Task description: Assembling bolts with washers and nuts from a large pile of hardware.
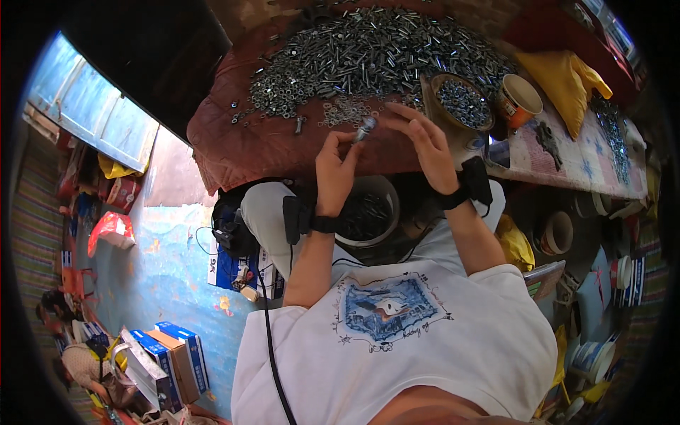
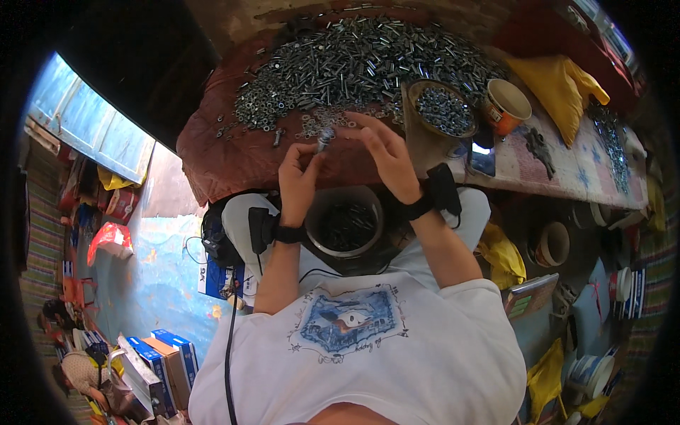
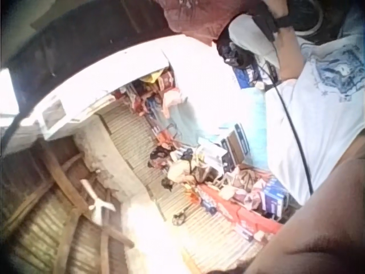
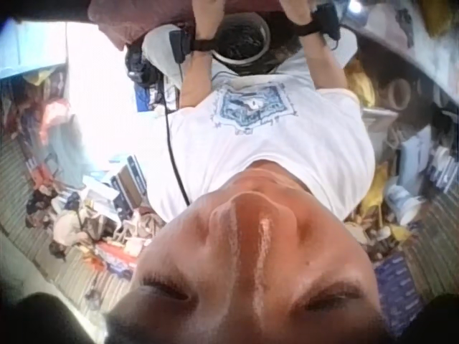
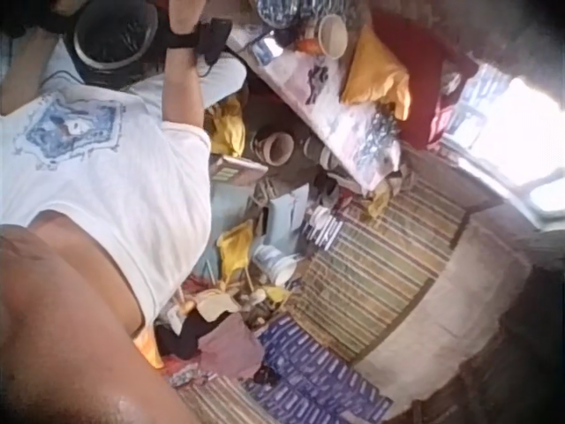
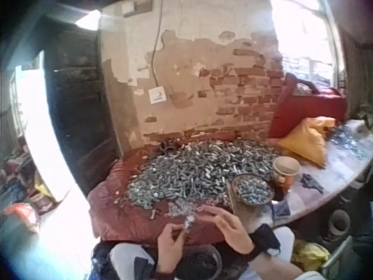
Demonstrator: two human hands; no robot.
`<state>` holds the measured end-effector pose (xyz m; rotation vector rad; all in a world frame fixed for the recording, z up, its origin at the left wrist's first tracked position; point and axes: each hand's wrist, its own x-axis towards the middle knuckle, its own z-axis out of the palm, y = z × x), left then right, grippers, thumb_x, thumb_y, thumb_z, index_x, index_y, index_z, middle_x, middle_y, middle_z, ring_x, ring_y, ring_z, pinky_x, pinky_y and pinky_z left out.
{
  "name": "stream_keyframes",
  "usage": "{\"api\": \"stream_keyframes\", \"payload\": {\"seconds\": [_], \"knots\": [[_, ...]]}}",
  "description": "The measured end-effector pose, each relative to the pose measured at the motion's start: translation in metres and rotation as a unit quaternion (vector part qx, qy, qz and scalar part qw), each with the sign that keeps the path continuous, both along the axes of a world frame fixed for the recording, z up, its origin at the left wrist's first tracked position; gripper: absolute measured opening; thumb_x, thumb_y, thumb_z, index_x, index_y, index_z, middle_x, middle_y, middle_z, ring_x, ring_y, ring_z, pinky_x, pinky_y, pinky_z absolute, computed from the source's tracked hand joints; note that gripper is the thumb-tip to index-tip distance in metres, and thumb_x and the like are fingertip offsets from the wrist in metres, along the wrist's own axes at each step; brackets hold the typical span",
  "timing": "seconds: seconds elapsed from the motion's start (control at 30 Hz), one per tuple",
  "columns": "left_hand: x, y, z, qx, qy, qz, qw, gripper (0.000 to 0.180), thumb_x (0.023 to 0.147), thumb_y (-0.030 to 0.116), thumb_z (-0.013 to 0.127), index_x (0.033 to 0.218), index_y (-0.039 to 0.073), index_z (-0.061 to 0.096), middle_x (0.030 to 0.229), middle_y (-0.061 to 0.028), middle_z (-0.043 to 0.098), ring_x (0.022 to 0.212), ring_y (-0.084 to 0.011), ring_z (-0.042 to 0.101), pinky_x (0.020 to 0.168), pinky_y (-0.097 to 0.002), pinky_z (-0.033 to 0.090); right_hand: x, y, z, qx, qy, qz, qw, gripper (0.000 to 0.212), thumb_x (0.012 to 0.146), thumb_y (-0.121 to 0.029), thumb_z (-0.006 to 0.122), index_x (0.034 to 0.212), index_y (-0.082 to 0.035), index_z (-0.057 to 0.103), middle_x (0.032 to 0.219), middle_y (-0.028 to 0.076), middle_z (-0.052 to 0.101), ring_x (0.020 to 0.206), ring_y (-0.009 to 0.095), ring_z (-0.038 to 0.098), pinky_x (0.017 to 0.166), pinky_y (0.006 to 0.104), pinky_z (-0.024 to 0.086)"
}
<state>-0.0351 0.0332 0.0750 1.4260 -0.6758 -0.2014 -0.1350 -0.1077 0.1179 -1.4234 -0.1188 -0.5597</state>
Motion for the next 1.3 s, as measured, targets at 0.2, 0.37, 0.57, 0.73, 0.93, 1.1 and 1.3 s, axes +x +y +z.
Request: {"api": "stream_keyframes", "payload": {"seconds": [0.2,0.37,0.57,0.73,0.93,1.1,1.3], "knots": [[-0.001,-0.002,0.003,-0.040,0.015,0.007,0.999,0.012,0.084,0.004,0.058,0.091,-0.002,0.051,0.075,-0.0064,0.062,0.068,-0.0080,0.059,0.059,-0.0216,0.047,0.018,0.015,-0.004,0.058,-0.059,-0.008,0.997,0.039,0.095,-0.022,0.039,0.126,0.002,0.038,0.111,0.014,0.059,0.108,0.017,0.050,0.095,0.0302,0.037],[0.012,0.000,0.011,-0.035,-0.023,0.085,0.995,0.013,0.084,0.004,0.058,0.091,-0.003,0.051,0.073,-0.0068,0.061,0.067,-0.0083,0.058,0.058,-0.0217,0.047,0.008,0.004,-0.002,0.101,-0.030,0.021,0.994,0.041,0.094,-0.021,0.041,0.127,0.004,0.035,0.114,0.016,0.056,0.109,0.018,0.050,0.096,0.0292,0.035],[0.013,-0.008,0.018,-0.027,-0.003,0.077,0.997,0.015,0.083,0.005,0.060,0.089,-0.003,0.049,0.073,-0.0091,0.062,0.067,-0.0110,0.060,0.058,-0.0220,0.046,0.028,0.002,-0.005,0.028,-0.028,0.047,0.998,0.039,0.093,-0.016,0.043,0.126,0.003,0.036,0.107,0.013,0.060,0.107,0.015,0.049,0.089,0.0278,0.040],[0.025,-0.007,0.027,0.085,-0.083,0.084,0.989,0.014,0.081,0.006,0.060,0.087,-0.001,0.049,0.074,-0.0119,0.063,0.069,-0.0155,0.063,0.059,-0.0276,0.047,0.048,-0.017,-0.021,-0.036,-0.016,0.011,0.999,0.041,0.089,-0.010,0.050,0.127,-0.001,0.038,0.102,0.009,0.061,0.101,0.015,0.052,0.087,0.0262,0.040],[0.047,-0.016,0.003,0.178,-0.170,0.012,0.969,0.018,0.078,0.005,0.060,0.092,0.002,0.050,0.082,-0.0165,0.062,0.078,-0.0315,0.063,0.065,-0.0358,0.047,0.060,-0.042,-0.032,-0.287,0.107,-0.046,0.951,0.030,0.081,-0.010,0.060,0.109,-0.002,0.053,0.094,0.012,0.060,0.086,0.018,0.058,0.075,0.0274,0.045],[0.065,-0.024,-0.004,0.230,-0.178,-0.075,0.954,0.018,0.078,0.003,0.060,0.093,0.000,0.051,0.086,-0.0154,0.063,0.085,-0.0290,0.062,0.069,-0.0343,0.047,0.055,-0.059,-0.041,-0.343,0.076,-0.102,0.931,0.027,0.077,-0.016,0.065,0.098,-0.002,0.057,0.090,0.012,0.058,0.079,0.026,0.057,0.070,0.0313,0.046],[0.091,-0.046,-0.021,0.206,-0.153,-0.175,0.951,0.019,0.079,0.004,0.059,0.094,0.001,0.050,0.089,-0.0155,0.064,0.088,-0.0303,0.062,0.070,-0.0353,0.048,0.052,-0.061,-0.036,-0.394,0.192,-0.110,0.892,0.029,0.079,-0.016,0.061,0.104,-0.005,0.051,0.094,0.012,0.057,0.080,0.030,0.057,0.069,0.0367,0.045]]}}
